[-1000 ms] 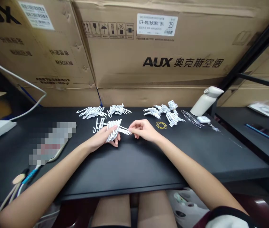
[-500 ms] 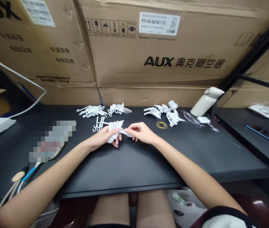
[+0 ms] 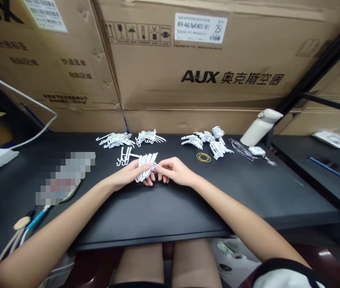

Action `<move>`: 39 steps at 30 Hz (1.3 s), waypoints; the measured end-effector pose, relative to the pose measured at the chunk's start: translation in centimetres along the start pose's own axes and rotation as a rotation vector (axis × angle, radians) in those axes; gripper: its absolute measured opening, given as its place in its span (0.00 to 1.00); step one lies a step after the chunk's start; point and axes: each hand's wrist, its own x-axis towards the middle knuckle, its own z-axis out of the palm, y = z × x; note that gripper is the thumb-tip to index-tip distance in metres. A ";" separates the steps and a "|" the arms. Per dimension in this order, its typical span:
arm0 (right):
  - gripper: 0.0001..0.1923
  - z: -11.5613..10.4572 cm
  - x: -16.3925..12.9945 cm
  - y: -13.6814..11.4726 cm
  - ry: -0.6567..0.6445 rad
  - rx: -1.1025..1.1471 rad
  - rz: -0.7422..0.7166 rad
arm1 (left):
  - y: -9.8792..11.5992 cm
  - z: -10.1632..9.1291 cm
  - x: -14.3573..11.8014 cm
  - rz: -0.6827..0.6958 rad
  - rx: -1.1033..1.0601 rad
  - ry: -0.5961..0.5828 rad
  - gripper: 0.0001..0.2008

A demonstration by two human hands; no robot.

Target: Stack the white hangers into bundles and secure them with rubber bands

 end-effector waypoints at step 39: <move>0.22 0.6 0.2 0.5 0.106 0.187 0.034 | 0.0 -0.2 0.2 -0.055 -0.177 0.014 0.20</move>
